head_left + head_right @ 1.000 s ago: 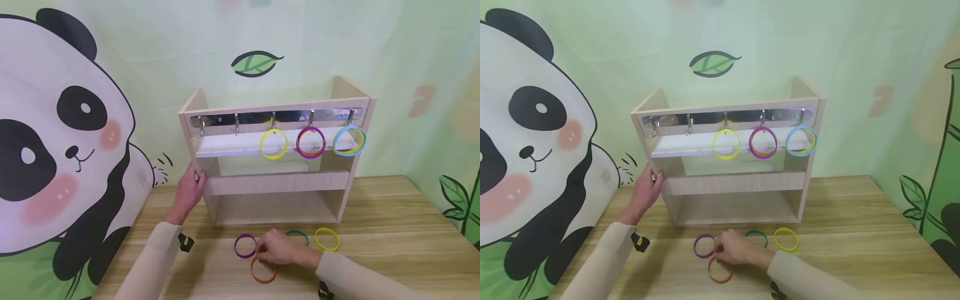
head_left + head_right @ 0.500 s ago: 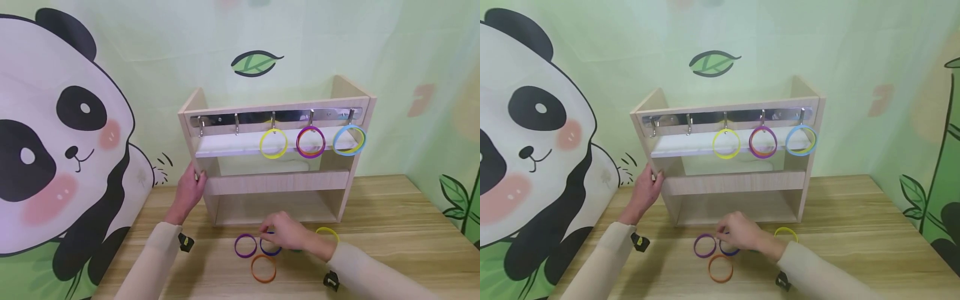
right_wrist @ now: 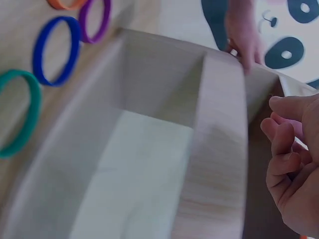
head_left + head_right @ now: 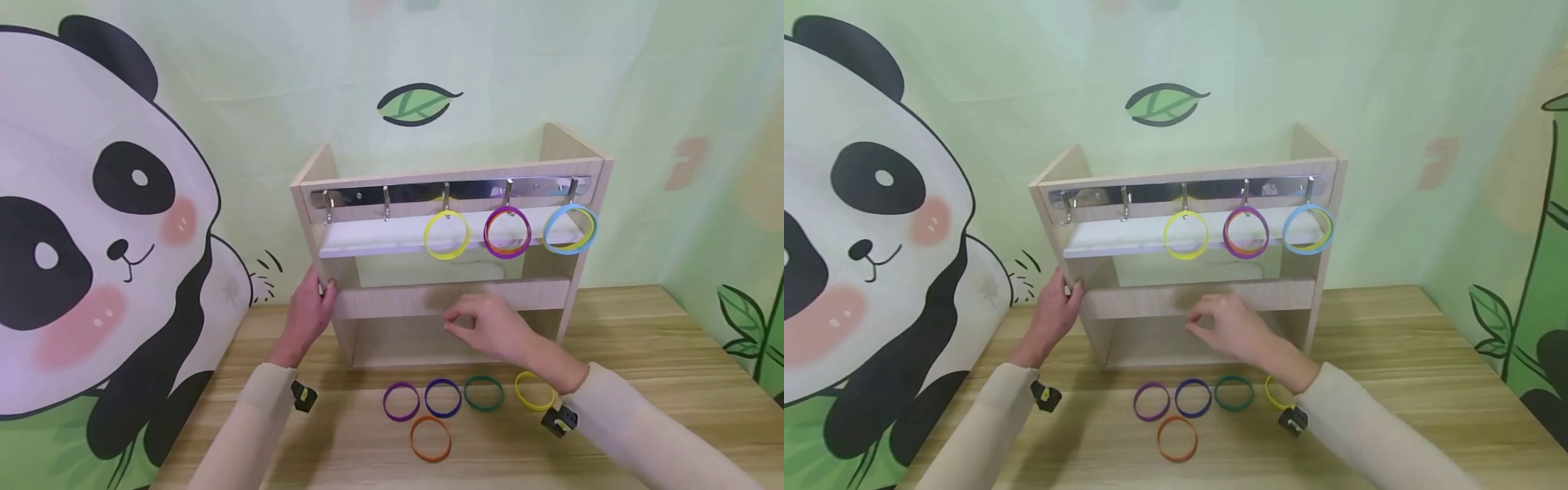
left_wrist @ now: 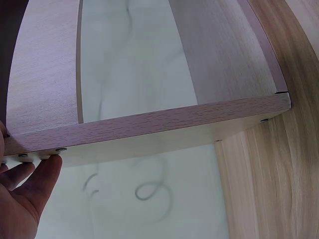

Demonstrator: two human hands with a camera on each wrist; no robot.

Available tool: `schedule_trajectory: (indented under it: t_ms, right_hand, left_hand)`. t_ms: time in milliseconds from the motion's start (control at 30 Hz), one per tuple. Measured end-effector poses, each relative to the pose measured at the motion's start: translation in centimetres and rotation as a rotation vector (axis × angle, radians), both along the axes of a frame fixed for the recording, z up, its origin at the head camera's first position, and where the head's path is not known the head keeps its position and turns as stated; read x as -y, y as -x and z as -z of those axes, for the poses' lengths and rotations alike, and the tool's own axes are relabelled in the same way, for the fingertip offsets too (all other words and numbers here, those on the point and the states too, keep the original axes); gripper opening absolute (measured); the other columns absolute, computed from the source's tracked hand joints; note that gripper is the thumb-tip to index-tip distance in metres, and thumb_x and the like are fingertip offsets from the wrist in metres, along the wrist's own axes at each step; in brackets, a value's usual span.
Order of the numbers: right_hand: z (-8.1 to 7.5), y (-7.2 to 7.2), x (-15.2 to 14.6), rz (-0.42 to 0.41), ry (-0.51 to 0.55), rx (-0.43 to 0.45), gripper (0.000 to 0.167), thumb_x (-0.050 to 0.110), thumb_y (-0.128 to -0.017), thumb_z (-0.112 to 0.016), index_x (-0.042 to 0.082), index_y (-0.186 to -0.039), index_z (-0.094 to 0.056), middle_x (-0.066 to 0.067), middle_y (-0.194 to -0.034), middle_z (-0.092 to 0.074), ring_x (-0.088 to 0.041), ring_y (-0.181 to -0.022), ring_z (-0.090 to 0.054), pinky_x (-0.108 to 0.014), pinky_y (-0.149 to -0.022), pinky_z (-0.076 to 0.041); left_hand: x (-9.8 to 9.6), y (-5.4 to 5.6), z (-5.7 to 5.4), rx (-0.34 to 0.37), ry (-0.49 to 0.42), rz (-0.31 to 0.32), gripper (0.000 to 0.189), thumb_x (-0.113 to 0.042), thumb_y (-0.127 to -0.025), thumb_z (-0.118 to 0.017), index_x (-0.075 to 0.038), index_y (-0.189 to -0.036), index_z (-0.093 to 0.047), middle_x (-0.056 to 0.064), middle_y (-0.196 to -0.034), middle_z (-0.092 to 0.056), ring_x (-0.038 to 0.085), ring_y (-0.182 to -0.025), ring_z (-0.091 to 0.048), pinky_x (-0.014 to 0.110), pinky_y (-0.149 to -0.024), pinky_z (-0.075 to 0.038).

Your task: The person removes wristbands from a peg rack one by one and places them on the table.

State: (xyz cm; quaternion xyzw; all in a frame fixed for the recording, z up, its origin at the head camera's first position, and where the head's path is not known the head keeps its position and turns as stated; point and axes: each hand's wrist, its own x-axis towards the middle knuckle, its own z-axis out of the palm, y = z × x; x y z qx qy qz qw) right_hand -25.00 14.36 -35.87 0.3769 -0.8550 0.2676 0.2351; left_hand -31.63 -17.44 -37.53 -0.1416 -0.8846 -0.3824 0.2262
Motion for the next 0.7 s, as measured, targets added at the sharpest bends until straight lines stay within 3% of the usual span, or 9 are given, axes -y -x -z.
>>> schedule_trajectory:
  t_ms: [200,433,700]
  right_hand:
    - [-2.6,0.2,-1.0,0.015,0.093,-0.129,0.011,0.008,-0.075,-0.078,0.008,-0.085,-0.073,0.002,-0.079,-0.069,-0.004,-0.053,-0.046,-0.018,-0.046,-0.042]
    - [-5.1,0.7,-1.1,0.034,0.180,-0.264,0.015,0.006,-0.072,-0.079,0.006,-0.086,-0.073,-0.003,-0.079,-0.069,-0.005,-0.051,-0.045,-0.019,-0.046,-0.041]
    - [-8.1,1.1,-1.6,0.123,0.229,-0.410,0.021,0.004,-0.069,-0.082,0.001,-0.088,-0.073,-0.008,-0.075,-0.066,-0.013,-0.052,-0.046,-0.023,-0.047,-0.039]
  left_hand:
    - [0.0,0.0,0.1,0.003,-0.002,0.002,0.042,-0.017,-0.096,-0.043,-0.004,-0.135,-0.038,0.019,-0.127,-0.051,0.034,-0.109,-0.056,0.048,-0.078,-0.054]
    - [0.4,-0.3,-0.5,0.020,-0.008,-0.007,0.042,-0.017,-0.096,-0.045,-0.004,-0.135,-0.038,0.019,-0.127,-0.051,0.035,-0.110,-0.055,0.049,-0.079,-0.054]
    - [0.1,-0.2,-0.1,0.046,-0.002,-0.016,0.042,-0.021,-0.097,-0.043,-0.006,-0.136,-0.037,0.017,-0.130,-0.050,0.033,-0.112,-0.054,0.049,-0.082,-0.053]
